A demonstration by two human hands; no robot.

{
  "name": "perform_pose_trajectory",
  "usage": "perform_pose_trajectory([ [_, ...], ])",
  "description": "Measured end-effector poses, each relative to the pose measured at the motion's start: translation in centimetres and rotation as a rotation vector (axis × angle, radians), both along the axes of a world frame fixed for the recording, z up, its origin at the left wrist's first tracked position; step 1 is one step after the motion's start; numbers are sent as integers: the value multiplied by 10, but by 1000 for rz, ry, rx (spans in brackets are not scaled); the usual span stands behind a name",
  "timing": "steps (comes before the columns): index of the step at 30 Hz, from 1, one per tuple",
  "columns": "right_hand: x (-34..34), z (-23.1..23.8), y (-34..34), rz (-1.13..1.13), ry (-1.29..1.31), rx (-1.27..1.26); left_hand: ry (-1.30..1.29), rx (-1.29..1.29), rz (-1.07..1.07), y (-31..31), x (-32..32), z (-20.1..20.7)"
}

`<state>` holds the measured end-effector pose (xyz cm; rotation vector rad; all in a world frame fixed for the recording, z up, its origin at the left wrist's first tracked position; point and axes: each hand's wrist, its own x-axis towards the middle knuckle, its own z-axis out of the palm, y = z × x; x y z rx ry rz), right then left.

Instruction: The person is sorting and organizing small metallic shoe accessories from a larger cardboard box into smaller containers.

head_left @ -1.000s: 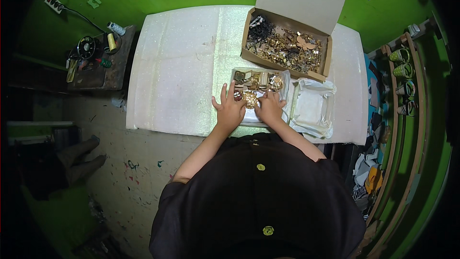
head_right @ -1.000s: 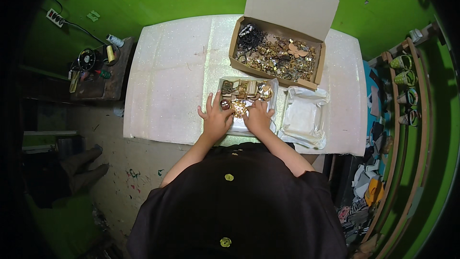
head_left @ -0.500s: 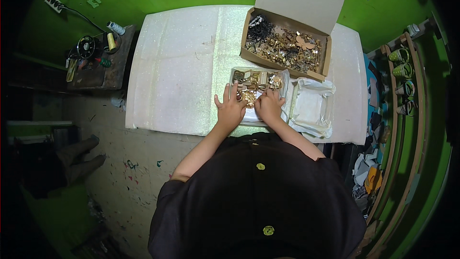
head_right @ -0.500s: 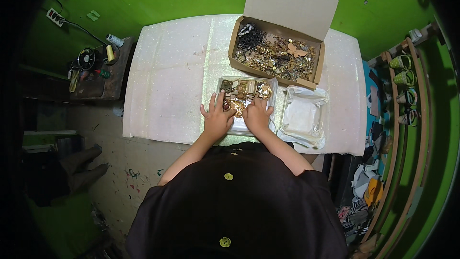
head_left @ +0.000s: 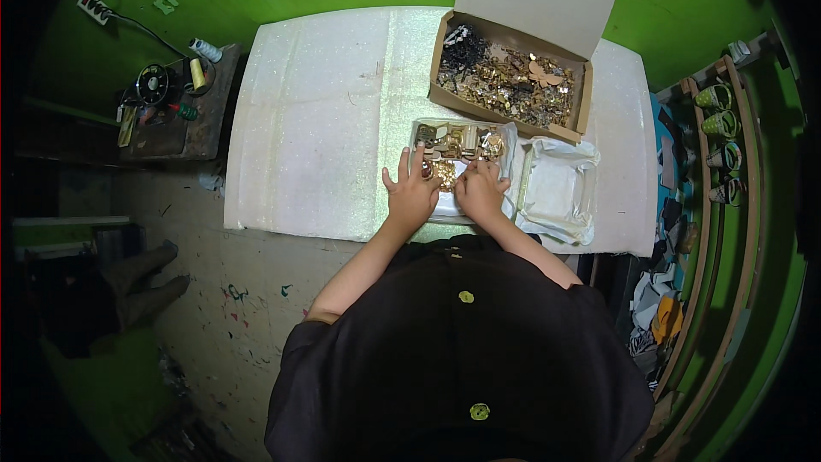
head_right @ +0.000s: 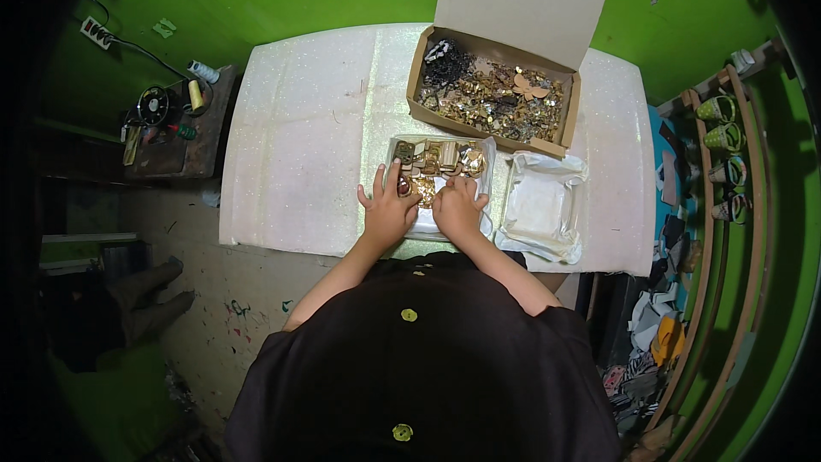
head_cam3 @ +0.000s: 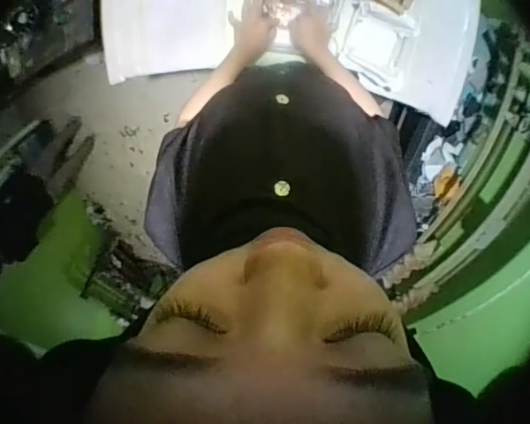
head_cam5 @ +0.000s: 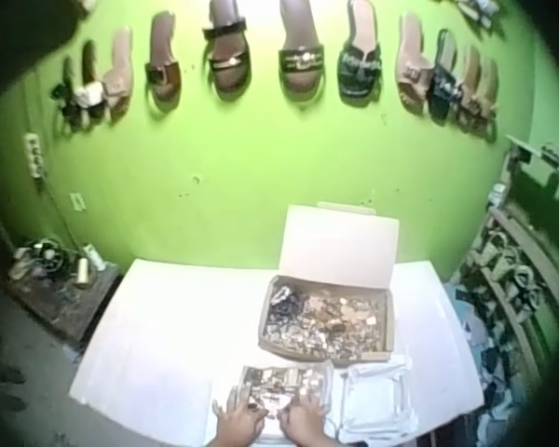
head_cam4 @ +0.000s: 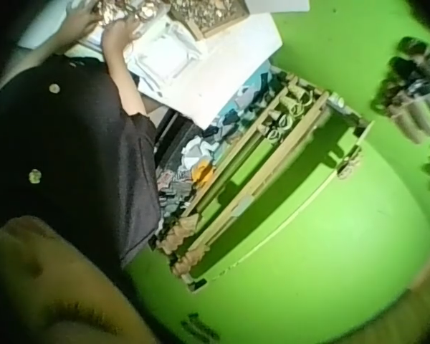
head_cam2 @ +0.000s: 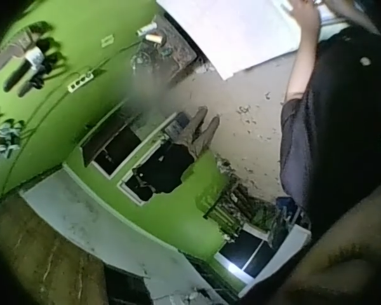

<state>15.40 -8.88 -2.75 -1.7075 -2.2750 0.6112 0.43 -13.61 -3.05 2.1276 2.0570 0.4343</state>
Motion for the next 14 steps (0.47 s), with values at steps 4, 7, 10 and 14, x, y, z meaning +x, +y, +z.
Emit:
perform_pose_trajectory([
  [4, -5, -12, 2, -3, -4, -15, 9, 5, -3, 0, 0, -1],
  [7, -7, -15, 3, -6, -29, -11, -1, 18, 0, 0, 1, 1],
  [10, -6, -21, 4, -12, -31, -12, -8, 18, -1, 0, 2, 4],
  [14, -5, -19, 2, 12, -51, 36, -21, 2, 1, -1, 1, 4],
])
